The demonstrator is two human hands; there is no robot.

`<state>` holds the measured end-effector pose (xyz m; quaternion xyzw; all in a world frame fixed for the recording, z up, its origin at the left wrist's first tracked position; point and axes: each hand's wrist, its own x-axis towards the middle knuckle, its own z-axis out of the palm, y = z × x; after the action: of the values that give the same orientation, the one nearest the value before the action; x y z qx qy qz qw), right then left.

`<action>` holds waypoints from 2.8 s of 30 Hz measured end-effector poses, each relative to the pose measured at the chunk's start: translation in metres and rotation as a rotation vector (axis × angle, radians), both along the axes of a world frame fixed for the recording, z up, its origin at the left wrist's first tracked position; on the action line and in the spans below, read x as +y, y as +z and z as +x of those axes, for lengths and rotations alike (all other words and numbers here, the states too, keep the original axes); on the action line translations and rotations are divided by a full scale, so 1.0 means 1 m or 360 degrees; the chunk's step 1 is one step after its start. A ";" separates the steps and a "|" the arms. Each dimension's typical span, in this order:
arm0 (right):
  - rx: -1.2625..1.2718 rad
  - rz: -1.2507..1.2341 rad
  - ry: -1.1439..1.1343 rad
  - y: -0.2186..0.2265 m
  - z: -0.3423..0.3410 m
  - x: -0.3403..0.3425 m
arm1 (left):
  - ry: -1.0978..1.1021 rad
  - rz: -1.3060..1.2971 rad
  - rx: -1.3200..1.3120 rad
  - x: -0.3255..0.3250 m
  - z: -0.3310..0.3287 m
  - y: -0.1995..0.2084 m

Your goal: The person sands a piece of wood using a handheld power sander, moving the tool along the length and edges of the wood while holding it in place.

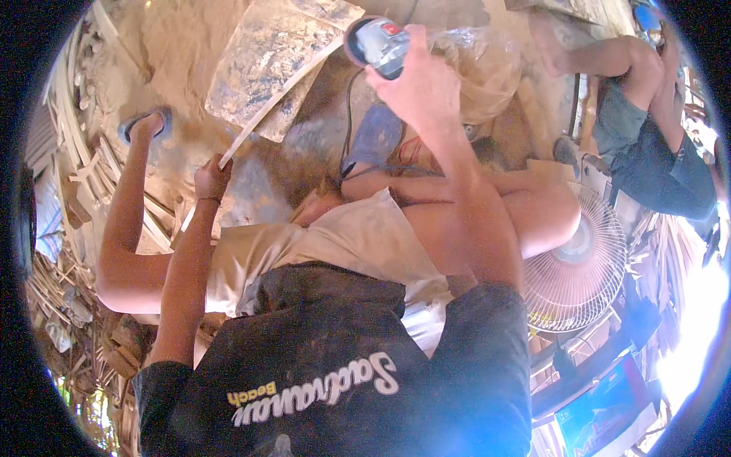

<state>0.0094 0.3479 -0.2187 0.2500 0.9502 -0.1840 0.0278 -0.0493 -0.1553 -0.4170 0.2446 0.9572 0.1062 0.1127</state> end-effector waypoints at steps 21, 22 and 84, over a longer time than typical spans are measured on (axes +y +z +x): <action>0.0047 -0.0345 -0.0249 -0.008 0.003 0.035 | -0.0031 -0.0033 0.0065 -0.003 -0.002 -0.006; 0.0036 -0.0357 -0.0223 -0.007 0.003 0.034 | -0.0033 -0.0030 0.0073 -0.003 -0.003 -0.006; 0.0410 -0.2369 -0.1088 0.014 0.037 0.055 | 0.0372 0.0610 -0.0509 0.024 0.022 0.015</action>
<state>0.0467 0.4032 -0.2046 0.4184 0.4474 -0.7902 0.0196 -0.0277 -0.1309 -0.4025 0.1294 0.9114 0.3350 0.2009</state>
